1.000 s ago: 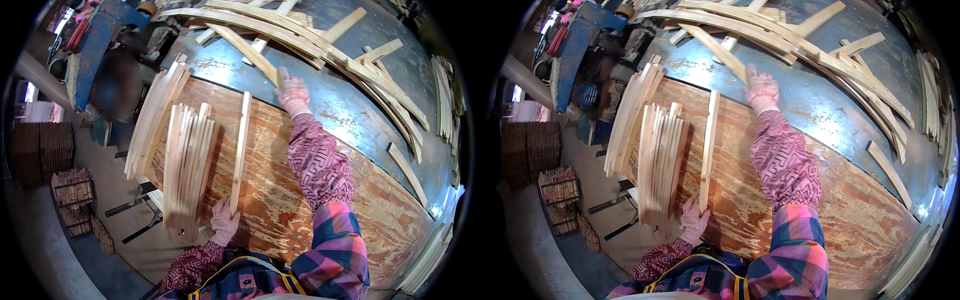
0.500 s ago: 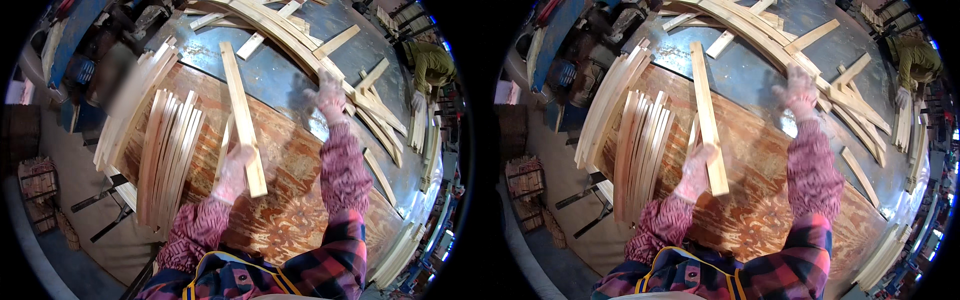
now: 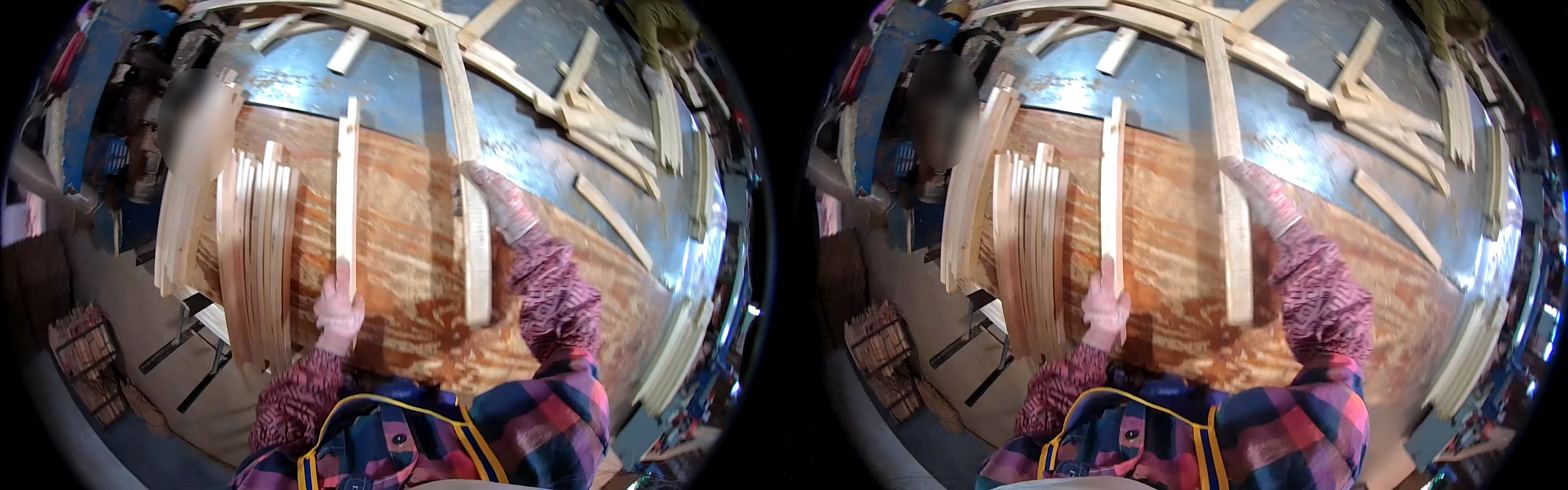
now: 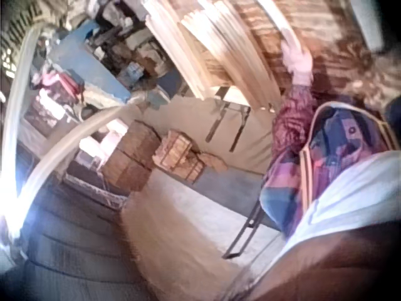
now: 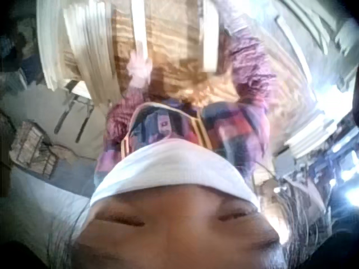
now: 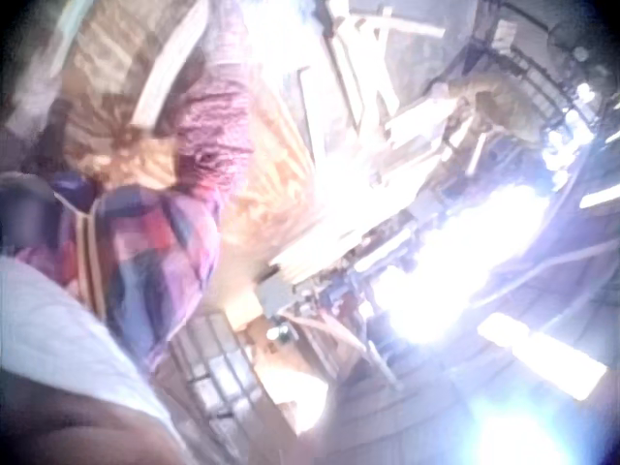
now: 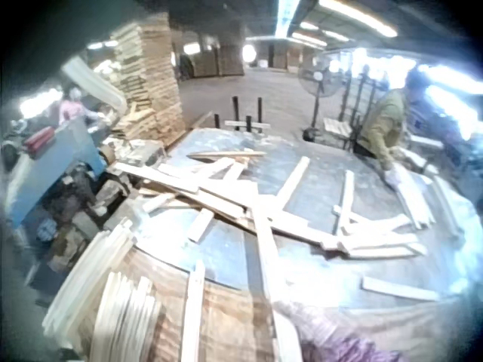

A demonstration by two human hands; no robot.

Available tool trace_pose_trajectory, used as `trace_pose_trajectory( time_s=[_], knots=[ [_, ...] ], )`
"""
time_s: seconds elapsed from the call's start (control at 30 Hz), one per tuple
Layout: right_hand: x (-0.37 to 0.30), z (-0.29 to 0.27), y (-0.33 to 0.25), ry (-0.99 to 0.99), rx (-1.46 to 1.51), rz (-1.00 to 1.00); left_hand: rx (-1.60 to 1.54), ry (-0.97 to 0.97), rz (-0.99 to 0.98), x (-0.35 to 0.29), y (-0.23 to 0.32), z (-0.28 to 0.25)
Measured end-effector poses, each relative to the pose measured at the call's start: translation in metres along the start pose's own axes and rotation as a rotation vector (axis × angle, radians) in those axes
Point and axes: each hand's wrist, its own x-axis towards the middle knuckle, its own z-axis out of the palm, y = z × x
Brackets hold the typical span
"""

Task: The person sorts a large pile of thin wooden strips on a workbench. They pick up individual strips, inspect them, and place them into neat, aligned stacks. The person occasionally lifts and moves entire stacks to organize the workspace.

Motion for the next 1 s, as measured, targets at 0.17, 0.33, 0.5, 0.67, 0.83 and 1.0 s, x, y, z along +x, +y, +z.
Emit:
trace_pose_trajectory(
  time_s=[0.17,0.33,0.5,0.67,0.83,1.0],
  knots=[
    [-0.022,-0.010,0.143,0.195,0.220,0.066,0.280,0.087,0.204,0.017,0.031,-0.016],
    [-0.066,0.030,0.122,0.180,-0.066,0.050,-1.050,-0.184,0.311,0.007,0.055,0.024],
    [-0.104,0.042,0.071,0.178,-0.591,-0.216,-1.461,-0.795,-0.304,0.009,0.115,-0.008],
    [-0.062,-0.130,0.044,0.855,-0.782,-0.169,-1.402,-0.693,-0.317,0.022,0.090,0.010],
    [-0.004,-0.164,-0.041,1.051,-1.622,-0.049,-1.574,-0.807,-0.487,0.032,0.090,0.019],
    [0.080,-0.169,-0.079,0.959,-1.940,-0.360,-1.407,-0.663,-0.445,0.020,0.084,0.018]
  ],
)
